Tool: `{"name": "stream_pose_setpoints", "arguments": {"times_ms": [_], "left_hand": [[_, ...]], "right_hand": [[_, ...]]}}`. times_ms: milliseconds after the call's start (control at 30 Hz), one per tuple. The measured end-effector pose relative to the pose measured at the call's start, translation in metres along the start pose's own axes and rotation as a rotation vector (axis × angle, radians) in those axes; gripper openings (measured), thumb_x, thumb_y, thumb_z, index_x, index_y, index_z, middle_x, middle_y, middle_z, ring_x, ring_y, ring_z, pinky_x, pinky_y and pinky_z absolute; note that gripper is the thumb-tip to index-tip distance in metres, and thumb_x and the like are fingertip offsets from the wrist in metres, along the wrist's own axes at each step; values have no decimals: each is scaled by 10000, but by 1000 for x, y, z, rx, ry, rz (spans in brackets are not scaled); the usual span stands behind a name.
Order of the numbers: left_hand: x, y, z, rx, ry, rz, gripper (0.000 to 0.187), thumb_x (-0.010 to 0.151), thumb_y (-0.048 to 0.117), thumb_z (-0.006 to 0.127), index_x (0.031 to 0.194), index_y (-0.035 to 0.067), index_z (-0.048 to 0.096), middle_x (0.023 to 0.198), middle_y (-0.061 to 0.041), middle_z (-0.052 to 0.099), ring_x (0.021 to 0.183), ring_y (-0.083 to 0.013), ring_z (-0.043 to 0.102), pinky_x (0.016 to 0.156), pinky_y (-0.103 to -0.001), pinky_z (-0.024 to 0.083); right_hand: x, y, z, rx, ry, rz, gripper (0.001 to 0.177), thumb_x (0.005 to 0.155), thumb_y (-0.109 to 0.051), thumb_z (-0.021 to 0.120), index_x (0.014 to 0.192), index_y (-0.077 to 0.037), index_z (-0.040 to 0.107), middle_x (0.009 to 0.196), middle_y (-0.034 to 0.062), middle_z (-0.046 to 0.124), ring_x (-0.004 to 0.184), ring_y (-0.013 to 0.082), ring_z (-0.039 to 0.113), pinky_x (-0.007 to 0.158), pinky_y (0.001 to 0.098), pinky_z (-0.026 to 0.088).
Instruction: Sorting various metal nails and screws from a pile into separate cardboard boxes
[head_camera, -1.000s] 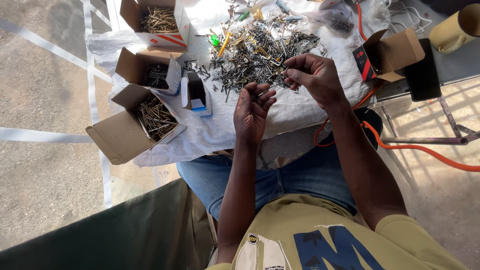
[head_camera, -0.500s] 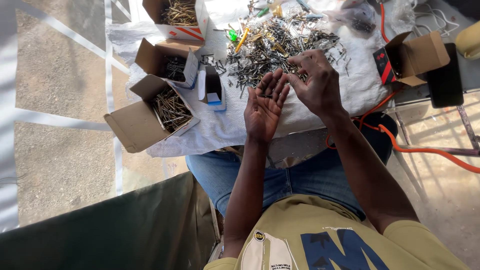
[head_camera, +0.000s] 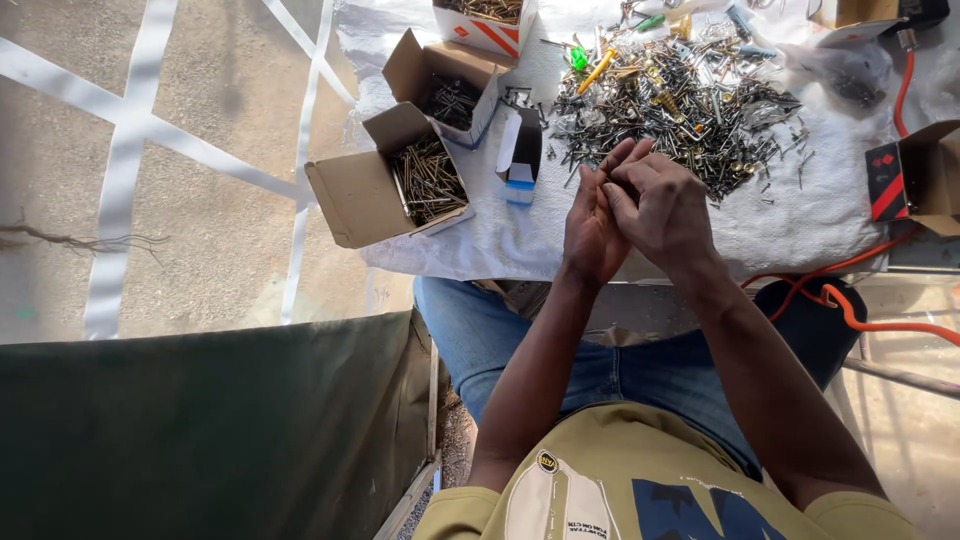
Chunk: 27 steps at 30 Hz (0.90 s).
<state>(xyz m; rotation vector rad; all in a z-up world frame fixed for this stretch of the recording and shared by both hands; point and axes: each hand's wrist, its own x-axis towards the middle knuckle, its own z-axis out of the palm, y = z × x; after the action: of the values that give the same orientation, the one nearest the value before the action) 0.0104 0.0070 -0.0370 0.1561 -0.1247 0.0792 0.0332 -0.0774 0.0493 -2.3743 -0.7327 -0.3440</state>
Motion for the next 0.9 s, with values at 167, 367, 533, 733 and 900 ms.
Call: {"name": "stream_pose_setpoints", "arguments": {"times_ms": [167, 367, 533, 733, 900], "left_hand": [[-7, 4, 19, -19, -26, -11, 640, 1244, 512, 277, 1622, 4, 368, 1616, -240, 418, 1430, -325, 509, 1160, -468, 464], [-9, 0, 13, -73, -103, -31, 671, 1234, 534, 271, 1603, -19, 359, 1534, -238, 518, 1394, -333, 542, 1165, -457, 476], [-8, -2, 4, -55, -101, -82, 696, 1210, 597, 249, 1600, 37, 387, 1543, -215, 492, 1377, -365, 539, 1126, -505, 486], [-8, -3, 4, 59, 42, -82, 472, 1217, 419, 374, 1187, 34, 645, 1209, -180, 729, 1119, -269, 697, 984, -377, 532], [-17, 1, 20, 182, 153, -88, 200, 1090, 193, 473, 1018, 70, 613, 906, -92, 672, 829, -174, 622, 736, -294, 459]], "right_hand": [[2, 9, -5, 26, -74, -8, 134, 963, -215, 797, 1033, -101, 788, 874, 134, 687, 812, 404, 702, 654, 502, 577], [9, 16, -16, 227, -229, 262, 198, 919, -331, 802, 880, -144, 750, 721, 108, 677, 841, 381, 703, 742, 468, 549], [27, 24, -10, 322, -125, 367, 152, 948, -327, 799, 941, -179, 767, 693, 48, 664, 767, 229, 706, 706, 349, 537], [114, -95, -17, 399, -4, 1, 68, 848, -176, 723, 813, -123, 748, 708, -36, 664, 651, 73, 561, 614, 286, 469], [173, -98, 41, 188, -170, -143, 128, 802, -298, 717, 769, -180, 751, 640, 9, 657, 598, 187, 611, 604, 391, 470]]}}
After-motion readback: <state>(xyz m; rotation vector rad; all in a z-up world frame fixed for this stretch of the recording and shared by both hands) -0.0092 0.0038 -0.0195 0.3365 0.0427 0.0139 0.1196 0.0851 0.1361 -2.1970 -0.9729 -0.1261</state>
